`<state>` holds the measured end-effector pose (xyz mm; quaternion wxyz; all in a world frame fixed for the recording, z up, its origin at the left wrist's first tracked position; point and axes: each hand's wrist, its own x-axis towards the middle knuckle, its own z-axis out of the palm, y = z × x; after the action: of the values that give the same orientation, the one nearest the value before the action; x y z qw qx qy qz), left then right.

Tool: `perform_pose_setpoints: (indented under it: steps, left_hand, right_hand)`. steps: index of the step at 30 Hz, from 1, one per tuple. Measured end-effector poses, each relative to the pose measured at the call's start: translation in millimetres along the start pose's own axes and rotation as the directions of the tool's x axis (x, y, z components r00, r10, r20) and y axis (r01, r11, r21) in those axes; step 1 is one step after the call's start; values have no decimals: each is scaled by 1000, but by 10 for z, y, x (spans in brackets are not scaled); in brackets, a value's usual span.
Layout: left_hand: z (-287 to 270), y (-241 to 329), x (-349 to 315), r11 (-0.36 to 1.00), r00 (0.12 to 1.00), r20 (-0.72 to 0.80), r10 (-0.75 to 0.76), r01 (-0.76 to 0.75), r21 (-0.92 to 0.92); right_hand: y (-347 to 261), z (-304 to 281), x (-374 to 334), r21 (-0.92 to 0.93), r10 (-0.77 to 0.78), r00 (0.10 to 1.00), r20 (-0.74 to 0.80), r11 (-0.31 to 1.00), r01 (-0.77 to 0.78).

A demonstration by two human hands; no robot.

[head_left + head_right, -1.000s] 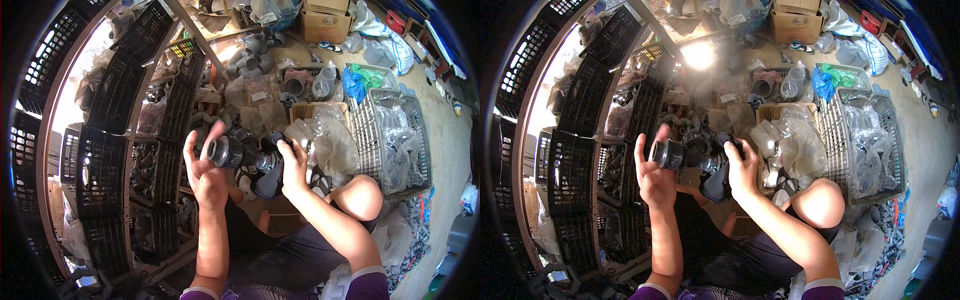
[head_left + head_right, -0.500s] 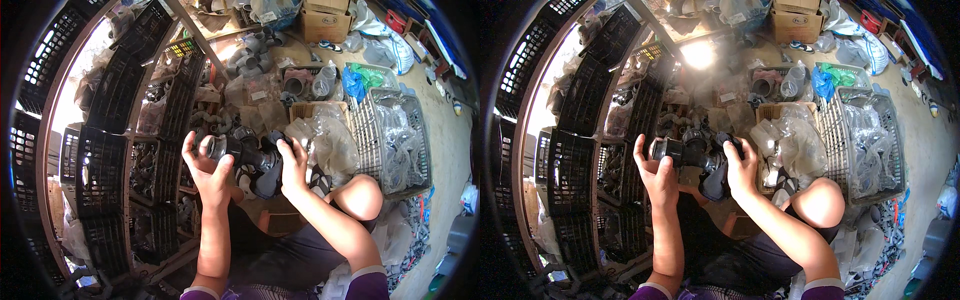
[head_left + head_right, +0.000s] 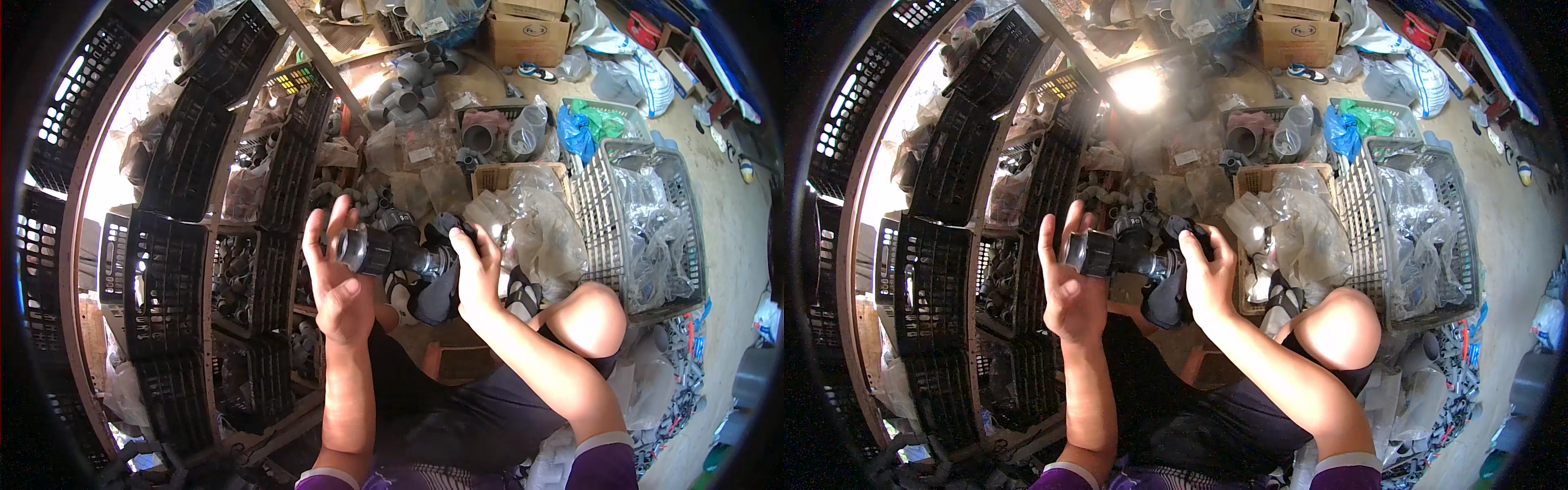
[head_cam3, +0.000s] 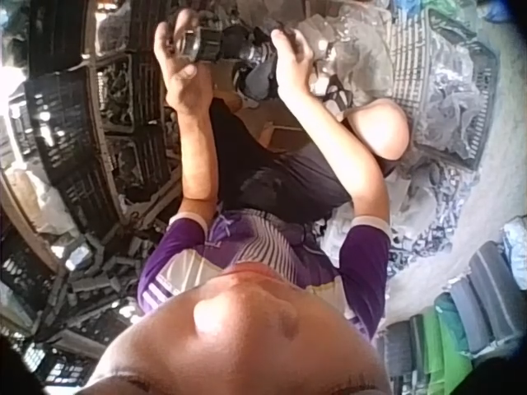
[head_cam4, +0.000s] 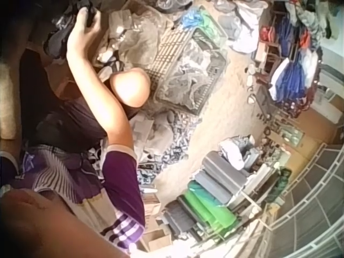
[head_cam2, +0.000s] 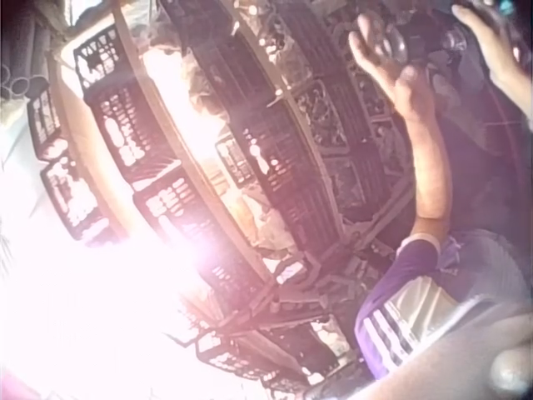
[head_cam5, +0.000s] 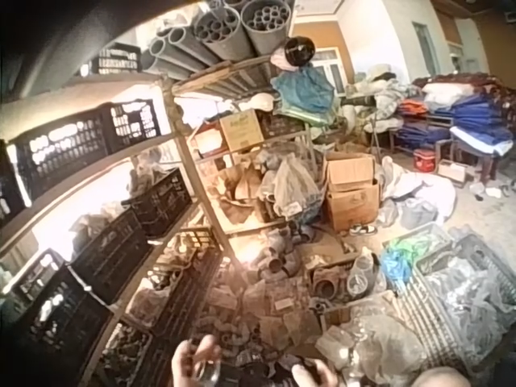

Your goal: Cleaning and assembling black PVC plumbing fittings in a warehouse storage area.

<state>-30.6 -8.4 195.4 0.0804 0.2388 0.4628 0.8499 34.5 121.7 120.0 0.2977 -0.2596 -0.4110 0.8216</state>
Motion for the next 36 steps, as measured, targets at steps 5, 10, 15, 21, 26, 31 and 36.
perform_pose_setpoints:
  steps: [5,10,15,21,26,31,36]
  left_hand:
    - [-115,-21,-38,971,993,-116,-32,59,232]
    - [-69,26,-13,996,997,12,-76,77,-50]
    - [-190,-14,-28,991,988,-142,-67,83,109]
    - [-118,44,42,970,1000,-5,-27,27,241]
    - [-267,83,148,972,986,166,-30,-9,234]
    - [-94,13,55,977,986,42,-160,152,152]
    - [-195,-134,-56,902,999,21,-24,13,431]
  right_hand:
    - [-3,9,13,-24,-68,998,6,997,68]
    - [55,-18,10,-29,-45,999,5,999,45]
    - [20,-4,12,-14,-40,999,-4,999,40]
    - [-130,-25,-3,83,416,908,46,905,-418]
    - [-232,19,-51,95,638,756,149,751,-653]
    - [-66,-17,-4,153,732,642,228,624,-766]
    - [-90,158,-155,285,738,629,245,565,-774]
